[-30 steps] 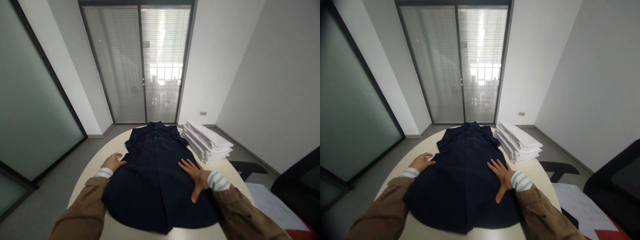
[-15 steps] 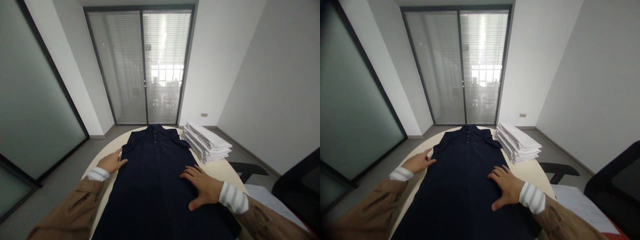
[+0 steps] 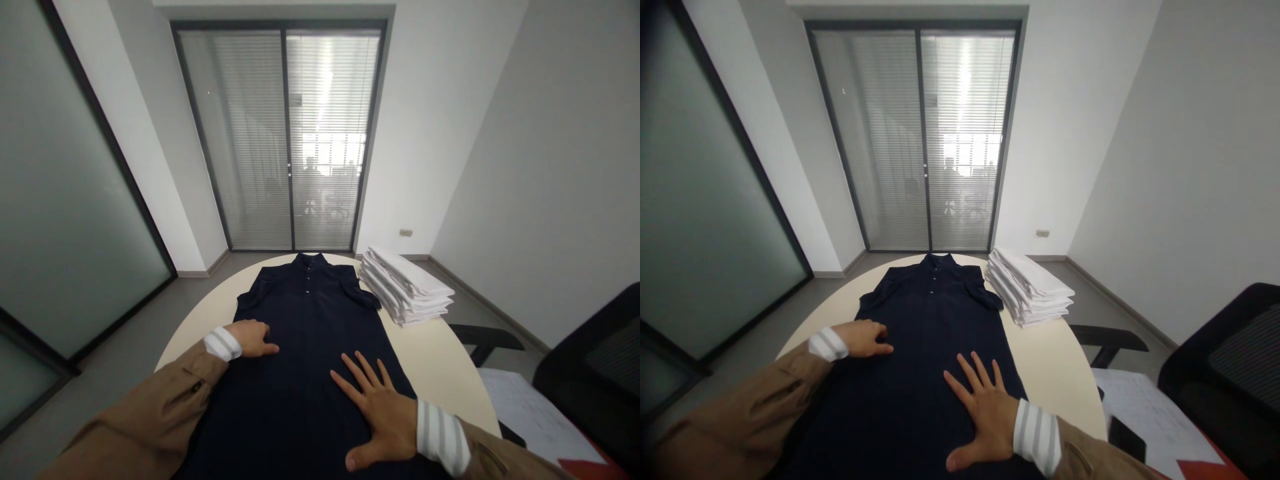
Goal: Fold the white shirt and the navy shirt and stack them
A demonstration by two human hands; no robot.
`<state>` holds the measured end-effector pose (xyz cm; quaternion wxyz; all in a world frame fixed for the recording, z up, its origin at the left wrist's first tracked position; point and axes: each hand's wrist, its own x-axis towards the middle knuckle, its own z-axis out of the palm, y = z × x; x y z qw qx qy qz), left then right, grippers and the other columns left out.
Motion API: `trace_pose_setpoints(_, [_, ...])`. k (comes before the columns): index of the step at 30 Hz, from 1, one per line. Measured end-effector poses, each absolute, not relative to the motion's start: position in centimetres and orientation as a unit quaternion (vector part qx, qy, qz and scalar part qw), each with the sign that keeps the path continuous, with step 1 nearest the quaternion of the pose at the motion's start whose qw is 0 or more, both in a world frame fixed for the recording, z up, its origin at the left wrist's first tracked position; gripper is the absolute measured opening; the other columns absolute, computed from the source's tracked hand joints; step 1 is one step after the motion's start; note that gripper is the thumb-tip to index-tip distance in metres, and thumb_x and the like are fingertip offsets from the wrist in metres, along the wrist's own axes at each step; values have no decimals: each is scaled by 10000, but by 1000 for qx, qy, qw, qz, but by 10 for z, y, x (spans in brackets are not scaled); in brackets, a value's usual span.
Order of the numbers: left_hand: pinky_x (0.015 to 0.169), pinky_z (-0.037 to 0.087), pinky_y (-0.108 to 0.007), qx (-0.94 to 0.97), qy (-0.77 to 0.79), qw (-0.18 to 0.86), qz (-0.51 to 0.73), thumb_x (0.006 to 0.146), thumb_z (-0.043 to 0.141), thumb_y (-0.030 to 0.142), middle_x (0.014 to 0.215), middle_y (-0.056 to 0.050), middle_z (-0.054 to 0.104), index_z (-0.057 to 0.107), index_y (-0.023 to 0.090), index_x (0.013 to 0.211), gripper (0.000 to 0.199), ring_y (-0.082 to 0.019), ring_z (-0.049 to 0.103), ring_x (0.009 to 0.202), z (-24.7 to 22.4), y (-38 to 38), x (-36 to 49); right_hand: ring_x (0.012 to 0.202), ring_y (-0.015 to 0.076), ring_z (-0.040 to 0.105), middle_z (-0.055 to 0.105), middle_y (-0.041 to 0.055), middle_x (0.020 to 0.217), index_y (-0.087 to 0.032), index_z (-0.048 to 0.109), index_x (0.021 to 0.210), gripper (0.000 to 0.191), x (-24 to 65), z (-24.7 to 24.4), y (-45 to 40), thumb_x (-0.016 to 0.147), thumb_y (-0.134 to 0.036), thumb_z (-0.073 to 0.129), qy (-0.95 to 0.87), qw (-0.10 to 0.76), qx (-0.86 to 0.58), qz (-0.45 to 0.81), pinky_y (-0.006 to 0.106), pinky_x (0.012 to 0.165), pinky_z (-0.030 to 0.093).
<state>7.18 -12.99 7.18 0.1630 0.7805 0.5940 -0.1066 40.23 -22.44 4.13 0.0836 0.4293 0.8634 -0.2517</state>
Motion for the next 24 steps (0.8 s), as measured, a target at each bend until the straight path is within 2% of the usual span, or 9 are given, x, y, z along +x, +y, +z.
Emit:
trace_pose_setpoints(3, [863,512,-499,774,614,128,-88,786,617,528,1060,-219,728,741,155,1051,474,-418,683,1007,79,-113,89,1454,525,125,153,186,1635,-294,234,1572,1186,394,52,-225,603,-811,683,874,84,427,-216,740,1109,130])
trace_pose_setpoints(5, [899,495,-516,779,614,110,-60,790,631,498,1191,-229,682,680,158,1197,532,-426,650,1086,76,-103,107,1356,471,385,409,180,1518,-282,408,1501,969,391,59,-210,698,-766,649,886,48,426,-176,655,1082,312])
trace_pose_setpoints(7, [977,455,-523,791,605,87,-25,828,602,491,1387,-219,563,562,182,1362,618,-416,569,1225,70,-95,128,1176,378,564,594,157,1290,-248,537,1380,646,390,64,-184,855,-623,570,882,14,448,-142,528,972,462])
trace_pose_setpoints(9, [1032,418,-522,799,597,71,4,867,551,516,1522,-184,425,449,214,1461,674,-408,471,1332,59,-90,149,1110,336,599,618,150,1210,-218,588,1295,478,390,65,-152,900,-486,562,861,-2,500,-88,454,937,477])
trace_pose_setpoints(11, [1054,401,-520,799,598,58,27,904,490,522,1570,-170,350,394,203,1497,681,-409,404,1381,44,-86,165,1115,322,593,605,150,1235,-205,586,1282,431,392,61,-120,898,-402,579,830,-16,556,-38,416,917,475])
trace_pose_setpoints(16, [1167,255,-519,786,610,14,105,955,414,510,1607,-82,305,399,256,1504,605,-349,266,1469,-5,-81,173,1251,313,502,518,150,1396,-234,485,1403,533,403,33,-62,886,-287,603,764,-56,642,34,409,957,432])
trace_pose_setpoints(19, [1187,192,-546,781,615,18,104,981,328,543,1614,-36,295,375,307,1516,587,-332,215,1490,-24,-79,162,1340,328,405,453,149,1472,-259,426,1454,593,411,17,-43,892,-293,609,746,-86,653,97,439,1014,375])
trace_pose_setpoints(21, [1189,172,-564,782,615,19,97,976,309,580,1625,-19,268,348,324,1528,610,-344,191,1496,-28,-77,152,1308,323,444,522,156,1399,-255,375,1488,603,414,12,-34,921,-296,576,740,-94,657,111,446,1025,360])
trace_pose_setpoints(24, [1191,163,-570,777,623,25,88,975,288,597,1633,-19,240,301,303,1551,647,-356,170,1498,-28,-76,140,1107,298,606,614,160,1245,-246,358,1491,524,417,14,-23,977,-240,456,718,-96,685,78,424,938,427])
